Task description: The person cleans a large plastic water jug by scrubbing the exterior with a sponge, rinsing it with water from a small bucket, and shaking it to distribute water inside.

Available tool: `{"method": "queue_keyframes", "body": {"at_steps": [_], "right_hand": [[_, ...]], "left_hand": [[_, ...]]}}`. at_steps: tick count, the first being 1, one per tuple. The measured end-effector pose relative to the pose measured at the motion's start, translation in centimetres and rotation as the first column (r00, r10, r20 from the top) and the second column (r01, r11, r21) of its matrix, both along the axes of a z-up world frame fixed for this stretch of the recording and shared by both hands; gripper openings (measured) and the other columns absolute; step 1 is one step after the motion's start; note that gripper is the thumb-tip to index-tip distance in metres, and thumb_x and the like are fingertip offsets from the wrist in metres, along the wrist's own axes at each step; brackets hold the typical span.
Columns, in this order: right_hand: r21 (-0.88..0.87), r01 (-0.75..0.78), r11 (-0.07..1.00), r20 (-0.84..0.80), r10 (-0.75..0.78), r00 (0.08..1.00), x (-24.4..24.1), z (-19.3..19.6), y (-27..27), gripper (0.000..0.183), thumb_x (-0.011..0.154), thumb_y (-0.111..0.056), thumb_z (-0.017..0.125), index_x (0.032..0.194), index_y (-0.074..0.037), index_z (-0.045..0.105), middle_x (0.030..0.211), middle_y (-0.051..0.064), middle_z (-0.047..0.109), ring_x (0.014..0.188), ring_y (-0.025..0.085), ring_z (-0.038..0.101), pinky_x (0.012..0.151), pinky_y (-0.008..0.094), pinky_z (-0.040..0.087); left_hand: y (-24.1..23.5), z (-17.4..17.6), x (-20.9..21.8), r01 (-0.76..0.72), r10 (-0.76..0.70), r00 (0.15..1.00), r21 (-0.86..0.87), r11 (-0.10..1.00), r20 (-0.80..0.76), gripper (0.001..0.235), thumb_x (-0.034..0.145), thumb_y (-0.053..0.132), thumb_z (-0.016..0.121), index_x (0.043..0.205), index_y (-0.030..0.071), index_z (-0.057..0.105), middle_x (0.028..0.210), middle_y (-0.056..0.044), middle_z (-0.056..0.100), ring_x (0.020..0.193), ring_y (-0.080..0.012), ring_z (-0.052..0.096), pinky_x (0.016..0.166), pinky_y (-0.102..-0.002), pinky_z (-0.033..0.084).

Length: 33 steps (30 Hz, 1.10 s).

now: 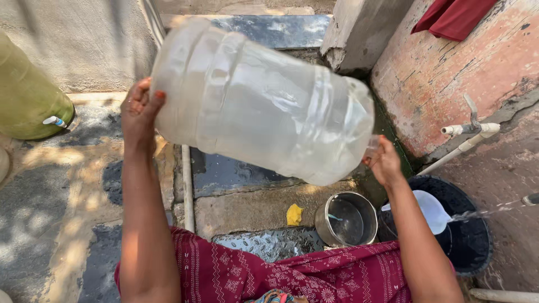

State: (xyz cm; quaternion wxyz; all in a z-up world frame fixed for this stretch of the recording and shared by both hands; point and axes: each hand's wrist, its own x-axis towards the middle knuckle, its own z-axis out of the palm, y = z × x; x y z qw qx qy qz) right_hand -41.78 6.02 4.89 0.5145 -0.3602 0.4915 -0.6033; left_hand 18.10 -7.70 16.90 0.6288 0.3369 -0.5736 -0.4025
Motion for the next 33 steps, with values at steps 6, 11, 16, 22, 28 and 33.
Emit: {"method": "queue_keyframes", "body": {"at_steps": [6,11,16,22,28,33], "right_hand": [[-0.105,0.288,0.952,0.426,-0.219,0.878,-0.1,4.3,0.1,0.025,0.102,-0.030,0.042,0.115,-0.012,0.051,0.120,0.007,0.067,0.112,0.026,0.068,0.098,0.046,0.055],[0.355,0.144,0.924,-0.060,-0.131,0.990,-4.3,-4.7,-2.3,0.060,0.101,-0.051,0.030,0.125,-0.004,0.059,0.103,0.012,0.071,0.088,0.024,0.067,0.071,0.039,0.053],[0.793,0.069,0.605,-0.305,0.296,0.905,-4.9,-11.2,-0.5,0.090,0.103,-0.067,0.014,0.120,0.005,0.064,0.076,0.011,0.064,0.053,0.015,0.046,0.044,0.028,0.034],[0.563,0.110,0.819,-0.412,0.163,0.897,-2.0,-6.3,-0.8,0.066,0.105,-0.059,0.025,0.120,-0.005,0.060,0.084,0.013,0.064,0.055,0.013,0.046,0.045,0.025,0.033],[-0.273,0.068,0.960,0.328,0.026,0.944,-1.8,3.2,-1.2,0.030,0.106,-0.024,0.035,0.123,-0.007,0.054,0.130,0.011,0.066,0.119,0.024,0.066,0.104,0.048,0.052],[-0.066,0.144,0.987,0.217,-0.127,0.968,-1.2,0.8,-2.3,0.046,0.104,-0.035,0.037,0.131,-0.007,0.061,0.131,0.011,0.066,0.119,0.024,0.067,0.105,0.044,0.054]], "left_hand": [[1.7,1.5,-1.8,-0.030,0.023,0.997,0.102,0.994,0.074,0.096,0.087,0.076,0.053,0.142,-0.002,0.054,0.132,-0.023,0.062,0.124,-0.0317,0.061,0.101,-0.041,0.053],[-0.4,-4.4,-5.0,-0.229,0.109,0.918,0.284,0.931,0.381,0.119,0.072,0.081,0.067,0.144,-0.012,0.045,0.141,-0.031,0.053,0.132,-0.0395,0.056,0.108,-0.044,0.046],[-3.6,-10.9,-5.4,-0.472,-0.145,0.531,0.433,0.767,0.835,0.120,0.080,0.095,0.038,0.132,-0.010,0.064,0.130,-0.034,0.064,0.124,-0.0446,0.063,0.105,-0.050,0.050],[-3.9,-10.0,-3.1,-0.484,0.127,0.569,0.207,0.850,0.812,0.118,0.084,0.099,0.041,0.121,-0.009,0.067,0.114,-0.034,0.066,0.108,-0.0443,0.065,0.093,-0.050,0.050],[-0.1,-2.2,0.5,-0.105,0.116,0.982,0.086,0.991,-0.148,0.074,0.105,0.079,0.036,0.097,0.009,0.058,0.083,-0.002,0.056,0.082,-0.0169,0.051,0.078,-0.035,0.042],[2.0,-0.8,-1.9,-0.133,0.129,0.988,0.047,0.990,0.089,0.087,0.096,0.084,0.038,0.114,0.003,0.062,0.099,-0.007,0.066,0.098,-0.0202,0.063,0.091,-0.035,0.049]]}}
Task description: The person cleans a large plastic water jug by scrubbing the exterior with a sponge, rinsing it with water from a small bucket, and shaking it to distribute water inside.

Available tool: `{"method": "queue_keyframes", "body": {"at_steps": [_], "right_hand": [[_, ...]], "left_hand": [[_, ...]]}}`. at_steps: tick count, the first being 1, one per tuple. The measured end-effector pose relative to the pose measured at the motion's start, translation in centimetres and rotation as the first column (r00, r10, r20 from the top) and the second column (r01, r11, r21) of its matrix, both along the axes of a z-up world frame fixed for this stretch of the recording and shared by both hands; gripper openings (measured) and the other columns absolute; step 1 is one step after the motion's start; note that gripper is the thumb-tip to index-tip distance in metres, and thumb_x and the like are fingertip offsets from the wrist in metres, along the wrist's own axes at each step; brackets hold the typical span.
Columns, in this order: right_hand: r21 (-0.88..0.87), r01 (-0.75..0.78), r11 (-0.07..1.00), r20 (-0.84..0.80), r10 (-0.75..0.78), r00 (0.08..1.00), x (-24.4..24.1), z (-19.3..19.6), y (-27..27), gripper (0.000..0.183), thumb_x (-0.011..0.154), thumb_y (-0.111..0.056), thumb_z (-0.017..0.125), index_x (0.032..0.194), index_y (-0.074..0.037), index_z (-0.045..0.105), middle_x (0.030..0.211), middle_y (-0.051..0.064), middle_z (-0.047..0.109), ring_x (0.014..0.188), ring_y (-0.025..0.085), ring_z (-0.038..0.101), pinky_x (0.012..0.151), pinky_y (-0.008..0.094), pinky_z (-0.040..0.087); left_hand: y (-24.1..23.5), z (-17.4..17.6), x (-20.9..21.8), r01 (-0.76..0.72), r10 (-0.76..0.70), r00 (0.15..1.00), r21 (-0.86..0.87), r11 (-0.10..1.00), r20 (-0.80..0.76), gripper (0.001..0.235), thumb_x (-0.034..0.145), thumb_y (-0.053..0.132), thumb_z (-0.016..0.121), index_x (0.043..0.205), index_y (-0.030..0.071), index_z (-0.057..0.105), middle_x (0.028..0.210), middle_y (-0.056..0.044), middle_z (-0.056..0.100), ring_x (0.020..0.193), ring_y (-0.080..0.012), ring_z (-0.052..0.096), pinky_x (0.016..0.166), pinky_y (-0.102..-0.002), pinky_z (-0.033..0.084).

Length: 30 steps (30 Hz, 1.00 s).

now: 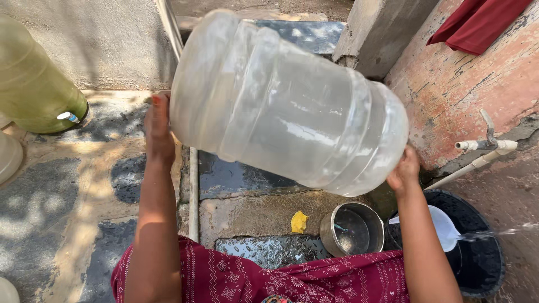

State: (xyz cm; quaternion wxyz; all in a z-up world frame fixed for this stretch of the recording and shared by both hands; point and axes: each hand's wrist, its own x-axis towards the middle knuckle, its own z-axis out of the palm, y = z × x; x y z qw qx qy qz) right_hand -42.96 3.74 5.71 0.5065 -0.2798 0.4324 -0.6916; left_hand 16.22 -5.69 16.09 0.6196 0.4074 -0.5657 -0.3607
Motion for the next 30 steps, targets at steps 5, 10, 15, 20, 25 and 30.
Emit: {"method": "queue_keyframes", "body": {"at_steps": [5,10,15,20,25,30], "right_hand": [[0.544,0.031,0.839,-0.347,0.190,0.919,-2.4,-7.0,0.3,0.056,0.103,-0.052,0.031,0.127,-0.008,0.055,0.108,0.013,0.070,0.087,0.022,0.067,0.067,0.037,0.056],[0.842,-0.113,0.527,-0.213,0.518,0.829,-1.1,-12.4,2.0,0.077,0.102,-0.066,0.022,0.118,-0.003,0.063,0.077,0.015,0.063,0.047,0.014,0.041,0.037,0.024,0.027],[0.645,0.034,0.763,-0.398,0.297,0.868,-0.1,-8.8,0.5,0.063,0.106,-0.053,0.029,0.121,-0.001,0.061,0.087,0.015,0.065,0.058,0.015,0.046,0.047,0.029,0.036],[-0.266,-0.122,0.956,0.077,0.147,0.986,-2.1,-0.3,-0.2,0.050,0.108,-0.027,0.034,0.145,0.000,0.053,0.145,0.015,0.062,0.137,0.031,0.061,0.122,0.049,0.046],[-0.199,0.161,0.967,0.190,-0.123,0.974,-1.7,1.0,0.0,0.053,0.099,-0.038,0.036,0.137,-0.007,0.058,0.136,0.013,0.067,0.124,0.031,0.066,0.110,0.051,0.051],[0.126,0.113,0.986,-0.081,-0.104,0.991,-3.1,-3.9,0.5,0.055,0.101,-0.045,0.035,0.128,-0.006,0.061,0.121,0.013,0.069,0.105,0.030,0.067,0.090,0.047,0.053]], "left_hand": [[-1.7,-3.4,-1.3,-0.267,0.187,0.937,0.256,0.929,0.296,0.122,0.075,0.094,0.059,0.140,-0.009,0.050,0.132,-0.028,0.059,0.122,-0.0350,0.063,0.102,-0.046,0.050],[-4.1,-7.1,-1.1,-0.431,-0.126,0.672,0.523,0.735,0.730,0.120,0.075,0.099,0.037,0.127,-0.006,0.066,0.129,-0.035,0.061,0.124,-0.0472,0.058,0.106,-0.053,0.045],[-3.8,-5.3,0.2,-0.356,0.054,0.764,0.350,0.867,0.643,0.106,0.073,0.096,0.048,0.100,-0.002,0.075,0.093,-0.024,0.070,0.088,-0.0353,0.070,0.080,-0.045,0.056],[0.6,1.9,3.8,0.035,-0.102,0.961,-0.256,0.966,-0.256,0.089,0.098,0.087,0.046,0.106,0.000,0.064,0.085,-0.005,0.065,0.074,-0.0128,0.058,0.067,-0.028,0.041],[4.8,5.5,0.0,-0.006,-0.013,0.999,-0.407,0.913,-0.044,0.090,0.096,0.088,0.051,0.120,0.001,0.060,0.105,-0.008,0.069,0.101,-0.0172,0.067,0.093,-0.030,0.055],[3.6,2.1,-2.8,-0.188,0.193,0.936,-0.047,0.981,0.294,0.103,0.073,0.086,0.064,0.122,-0.005,0.065,0.105,-0.019,0.074,0.097,-0.0271,0.074,0.087,-0.040,0.058]]}}
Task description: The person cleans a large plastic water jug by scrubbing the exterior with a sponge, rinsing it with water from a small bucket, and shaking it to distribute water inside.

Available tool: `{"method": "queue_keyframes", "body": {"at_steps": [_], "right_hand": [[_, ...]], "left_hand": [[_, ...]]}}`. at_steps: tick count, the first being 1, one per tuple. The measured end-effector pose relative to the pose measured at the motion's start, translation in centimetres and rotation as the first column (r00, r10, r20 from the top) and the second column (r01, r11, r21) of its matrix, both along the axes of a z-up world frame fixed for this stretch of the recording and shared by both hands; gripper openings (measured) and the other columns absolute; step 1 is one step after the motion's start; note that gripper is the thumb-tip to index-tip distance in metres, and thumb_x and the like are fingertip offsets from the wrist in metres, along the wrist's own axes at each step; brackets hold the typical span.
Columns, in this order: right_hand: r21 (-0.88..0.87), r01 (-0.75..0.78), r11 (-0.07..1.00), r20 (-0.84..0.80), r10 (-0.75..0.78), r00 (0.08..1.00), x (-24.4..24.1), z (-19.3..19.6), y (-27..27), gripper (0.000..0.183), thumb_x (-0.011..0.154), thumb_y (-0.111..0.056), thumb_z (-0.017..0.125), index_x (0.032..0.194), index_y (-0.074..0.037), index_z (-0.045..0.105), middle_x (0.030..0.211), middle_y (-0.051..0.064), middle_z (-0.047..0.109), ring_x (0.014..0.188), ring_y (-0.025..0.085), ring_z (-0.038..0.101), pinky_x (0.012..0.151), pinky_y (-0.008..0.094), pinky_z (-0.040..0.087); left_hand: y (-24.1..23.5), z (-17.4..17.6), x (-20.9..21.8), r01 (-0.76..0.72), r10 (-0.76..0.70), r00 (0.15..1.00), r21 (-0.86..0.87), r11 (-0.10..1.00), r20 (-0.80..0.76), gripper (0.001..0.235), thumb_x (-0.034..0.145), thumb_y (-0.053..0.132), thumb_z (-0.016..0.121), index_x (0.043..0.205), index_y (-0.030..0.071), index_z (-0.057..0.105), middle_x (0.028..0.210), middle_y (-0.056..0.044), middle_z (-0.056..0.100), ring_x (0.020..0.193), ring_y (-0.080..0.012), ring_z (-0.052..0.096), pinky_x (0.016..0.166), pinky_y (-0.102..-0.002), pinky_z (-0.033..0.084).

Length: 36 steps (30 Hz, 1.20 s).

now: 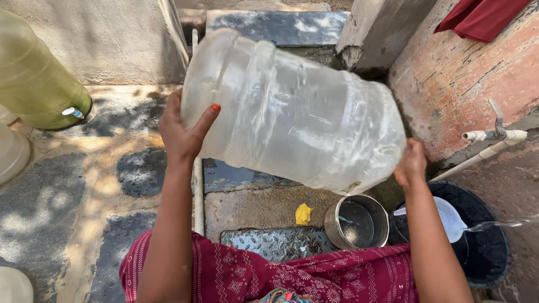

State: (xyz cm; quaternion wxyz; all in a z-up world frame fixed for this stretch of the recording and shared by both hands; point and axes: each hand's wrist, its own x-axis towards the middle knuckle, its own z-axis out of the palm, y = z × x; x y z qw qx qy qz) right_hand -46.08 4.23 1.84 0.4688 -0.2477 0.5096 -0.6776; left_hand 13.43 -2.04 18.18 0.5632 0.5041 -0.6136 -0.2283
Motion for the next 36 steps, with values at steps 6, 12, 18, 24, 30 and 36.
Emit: {"method": "queue_keyframes", "body": {"at_steps": [6,12,18,24,30,36], "right_hand": [[0.623,-0.200,0.756,0.060,0.209,0.976,1.4,-8.2,1.2,0.058,0.102,-0.049,0.031,0.118,-0.003,0.061,0.107,0.018,0.068,0.086,0.031,0.064,0.071,0.045,0.051],[0.141,-0.184,0.973,0.339,0.127,0.932,2.1,-5.9,-0.9,0.048,0.101,-0.037,0.037,0.122,0.000,0.060,0.119,0.017,0.069,0.104,0.033,0.068,0.086,0.050,0.058],[-0.125,-0.062,0.990,0.325,0.100,0.941,9.9,-3.8,-2.5,0.045,0.103,-0.029,0.048,0.137,-0.002,0.056,0.129,0.019,0.066,0.112,0.035,0.069,0.100,0.056,0.057],[-0.182,-0.163,0.970,0.349,0.219,0.911,23.9,-11.0,0.7,0.044,0.103,-0.029,0.048,0.137,-0.002,0.056,0.129,0.019,0.066,0.112,0.034,0.069,0.100,0.056,0.056],[-0.169,-0.157,0.973,0.425,0.216,0.879,24.6,-13.9,2.9,0.044,0.103,-0.028,0.048,0.136,-0.001,0.056,0.129,0.020,0.066,0.113,0.034,0.069,0.100,0.055,0.056],[-0.292,-0.173,0.941,0.447,0.294,0.845,24.3,-10.3,-7.4,0.043,0.103,-0.027,0.048,0.136,-0.001,0.056,0.129,0.020,0.065,0.113,0.034,0.069,0.101,0.054,0.056]], "left_hand": [[-5.2,-8.7,-0.7,-0.262,0.017,0.901,0.511,0.819,0.434,0.110,0.067,0.084,0.080,0.121,-0.011,0.065,0.114,-0.032,0.067,0.104,-0.0413,0.067,0.089,-0.049,0.054],[-4.1,-1.6,2.8,-0.127,0.115,0.991,0.201,0.971,0.070,0.096,0.058,0.067,0.088,0.124,-0.001,0.070,0.108,-0.021,0.076,0.094,-0.0313,0.077,0.084,-0.042,0.062],[3.5,13.5,0.7,0.023,0.291,0.892,-0.677,0.736,0.346,0.088,0.082,0.058,0.092,0.140,0.002,0.058,0.122,-0.018,0.070,0.116,-0.0344,0.069,0.101,-0.045,0.056],[4.3,17.8,-10.0,0.226,0.197,0.875,-0.734,0.640,0.442,0.085,0.080,0.075,0.088,0.120,0.002,0.069,0.100,-0.015,0.071,0.092,-0.0318,0.070,0.086,-0.048,0.051],[2.9,16.8,-13.6,0.322,0.091,0.897,-0.781,0.535,0.433,0.087,0.078,0.079,0.084,0.119,0.004,0.069,0.112,-0.012,0.073,0.101,-0.0311,0.071,0.094,-0.046,0.054],[-3.1,19.8,-16.2,0.409,0.026,0.884,-0.800,0.439,0.467,0.089,0.080,0.083,0.085,0.120,0.005,0.069,0.104,-0.009,0.073,0.094,-0.0283,0.070,0.085,-0.042,0.056]]}}
